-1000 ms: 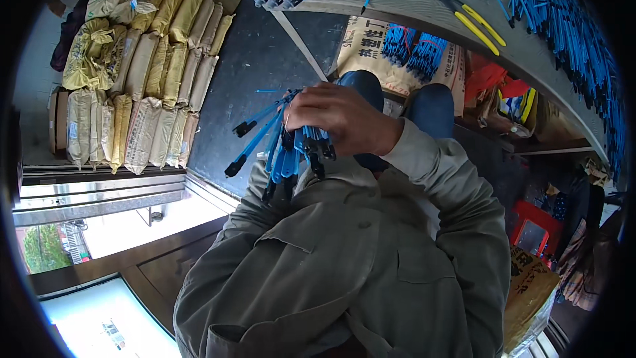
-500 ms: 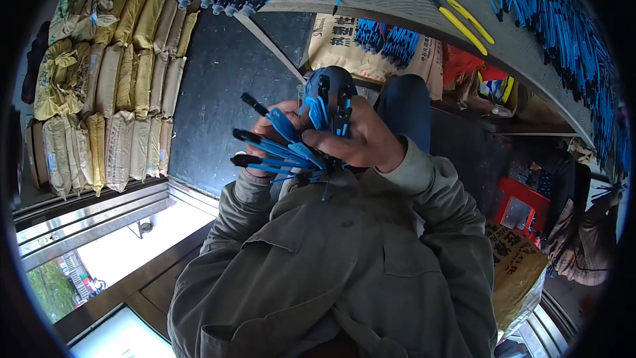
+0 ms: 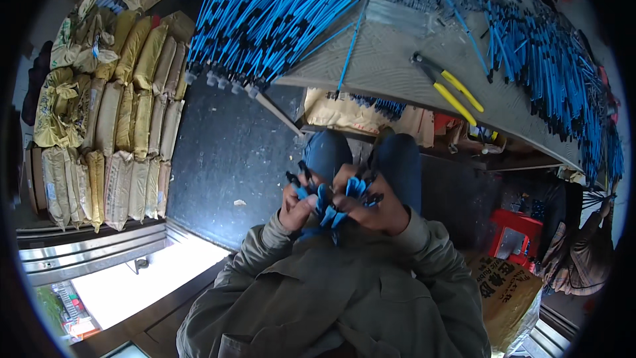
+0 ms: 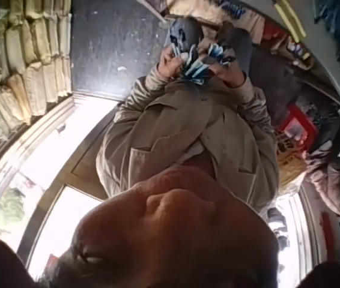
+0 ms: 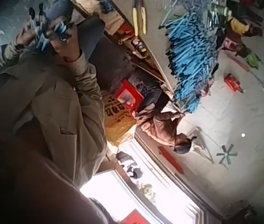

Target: The person assembles plastic clips onto bundles of blue cables at a manufacturing workbench.

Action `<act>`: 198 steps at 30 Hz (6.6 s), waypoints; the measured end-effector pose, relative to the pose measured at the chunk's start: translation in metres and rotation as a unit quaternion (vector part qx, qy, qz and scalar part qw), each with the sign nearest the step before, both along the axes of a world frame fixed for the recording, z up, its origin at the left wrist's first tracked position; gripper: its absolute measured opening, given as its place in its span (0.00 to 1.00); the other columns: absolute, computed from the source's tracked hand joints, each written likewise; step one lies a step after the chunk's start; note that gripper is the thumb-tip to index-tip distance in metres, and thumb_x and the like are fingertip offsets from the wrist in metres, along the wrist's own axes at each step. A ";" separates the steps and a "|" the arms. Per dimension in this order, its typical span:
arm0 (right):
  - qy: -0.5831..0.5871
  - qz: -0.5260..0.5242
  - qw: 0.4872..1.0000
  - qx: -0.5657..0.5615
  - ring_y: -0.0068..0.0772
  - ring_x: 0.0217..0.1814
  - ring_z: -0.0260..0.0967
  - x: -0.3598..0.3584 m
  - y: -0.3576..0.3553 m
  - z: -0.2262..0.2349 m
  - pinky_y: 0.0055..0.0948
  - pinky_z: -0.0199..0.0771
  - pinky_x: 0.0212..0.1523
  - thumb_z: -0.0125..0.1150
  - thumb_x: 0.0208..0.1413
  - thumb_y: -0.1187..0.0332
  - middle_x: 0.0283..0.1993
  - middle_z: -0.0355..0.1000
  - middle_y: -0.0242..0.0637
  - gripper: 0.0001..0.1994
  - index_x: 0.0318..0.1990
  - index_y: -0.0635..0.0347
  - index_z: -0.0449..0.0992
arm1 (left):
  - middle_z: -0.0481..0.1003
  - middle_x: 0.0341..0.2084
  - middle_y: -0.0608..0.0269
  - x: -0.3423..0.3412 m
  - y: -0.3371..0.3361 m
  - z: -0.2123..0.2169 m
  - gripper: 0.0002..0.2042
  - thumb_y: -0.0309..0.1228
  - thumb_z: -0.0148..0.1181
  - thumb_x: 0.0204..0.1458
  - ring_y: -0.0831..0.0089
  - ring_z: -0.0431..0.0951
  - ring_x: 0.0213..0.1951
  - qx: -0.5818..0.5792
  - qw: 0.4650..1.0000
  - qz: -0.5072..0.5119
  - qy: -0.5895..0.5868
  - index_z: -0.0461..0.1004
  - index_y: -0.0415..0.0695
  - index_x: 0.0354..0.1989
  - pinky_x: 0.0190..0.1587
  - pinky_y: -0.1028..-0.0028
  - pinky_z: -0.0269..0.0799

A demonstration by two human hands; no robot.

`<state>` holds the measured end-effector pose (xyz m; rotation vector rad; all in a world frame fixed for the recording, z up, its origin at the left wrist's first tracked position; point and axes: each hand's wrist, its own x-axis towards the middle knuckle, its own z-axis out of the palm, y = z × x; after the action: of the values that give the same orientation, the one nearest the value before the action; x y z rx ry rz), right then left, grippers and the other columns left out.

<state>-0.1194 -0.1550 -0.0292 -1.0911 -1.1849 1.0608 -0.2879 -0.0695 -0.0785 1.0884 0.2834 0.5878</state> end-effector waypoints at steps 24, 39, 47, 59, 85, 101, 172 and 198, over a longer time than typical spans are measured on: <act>0.068 0.019 0.997 -0.034 0.19 0.36 0.63 -0.011 -0.030 -0.008 0.23 0.62 0.38 0.57 0.52 0.71 0.33 0.68 0.32 0.05 0.32 0.62 0.69 | 0.67 0.23 0.68 -0.002 0.000 -0.004 0.09 0.30 0.57 0.52 0.80 0.66 0.29 0.054 0.986 -0.144 0.062 0.69 0.38 0.27 0.33 0.77 0.63; 0.080 -0.074 0.991 -0.083 0.15 0.28 0.62 0.006 -0.003 -0.016 0.21 0.62 0.28 0.57 0.50 0.72 0.25 0.66 0.28 0.04 0.29 0.63 0.69 | 0.71 0.35 0.61 0.002 0.014 -0.017 0.16 0.33 0.63 0.47 0.74 0.70 0.38 -0.067 0.991 -0.108 -0.027 0.69 0.38 0.40 0.44 0.72 0.65; 0.064 -0.038 0.994 -0.081 0.15 0.26 0.61 -0.012 -0.016 -0.014 0.20 0.60 0.27 0.56 0.50 0.71 0.25 0.65 0.27 0.05 0.27 0.61 0.68 | 0.70 0.30 0.54 -0.010 0.000 -0.016 0.13 0.34 0.63 0.47 0.68 0.70 0.33 -0.001 0.990 -0.079 -0.117 0.72 0.37 0.34 0.39 0.72 0.64; 0.071 0.034 0.991 -0.106 0.22 0.32 0.63 -0.008 -0.017 -0.003 0.23 0.63 0.35 0.56 0.47 0.74 0.30 0.66 0.34 0.04 0.30 0.62 0.68 | 0.72 0.26 0.56 -0.011 0.005 0.005 0.13 0.35 0.63 0.47 0.73 0.72 0.29 -0.005 0.993 -0.116 0.018 0.72 0.37 0.28 0.32 0.74 0.66; -0.023 0.027 0.999 -0.041 0.24 0.39 0.68 -0.016 -0.026 -0.016 0.25 0.69 0.40 0.70 0.39 0.77 0.35 0.69 0.33 0.16 0.34 0.59 0.69 | 0.70 0.20 0.57 -0.025 -0.007 0.006 0.17 0.41 0.54 0.54 0.74 0.70 0.23 0.036 0.993 -0.037 0.103 0.68 0.36 0.27 0.27 0.76 0.65; -0.008 0.016 0.999 -0.044 0.22 0.39 0.68 -0.012 -0.026 -0.016 0.23 0.69 0.38 0.71 0.39 0.76 0.35 0.70 0.35 0.17 0.36 0.60 0.67 | 0.72 0.23 0.63 -0.027 0.001 0.010 0.12 0.35 0.63 0.47 0.79 0.71 0.25 0.074 0.992 -0.076 0.068 0.70 0.38 0.30 0.28 0.79 0.66; -0.417 0.079 0.869 0.255 0.44 0.48 0.70 0.043 0.002 0.030 0.35 0.73 0.44 0.62 0.44 0.76 0.46 0.68 0.49 0.14 0.41 0.57 0.75 | 0.76 0.35 0.56 -0.011 0.002 0.001 0.19 0.17 0.68 0.36 0.69 0.78 0.38 -0.034 0.984 -0.173 0.002 0.72 0.33 0.39 0.41 0.72 0.75; -0.257 0.114 0.930 0.237 0.49 0.45 0.71 0.056 0.007 0.025 0.36 0.76 0.43 0.60 0.44 0.77 0.42 0.67 0.49 0.09 0.36 0.68 0.73 | 0.75 0.39 0.51 -0.005 0.006 0.010 0.18 0.13 0.64 0.38 0.62 0.78 0.40 -0.085 0.984 -0.157 -0.003 0.71 0.36 0.40 0.44 0.64 0.74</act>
<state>-0.0632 -0.1481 -0.0037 -0.8754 -1.9109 0.6070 -0.2925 -0.0632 -0.0689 0.9407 0.1484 0.2799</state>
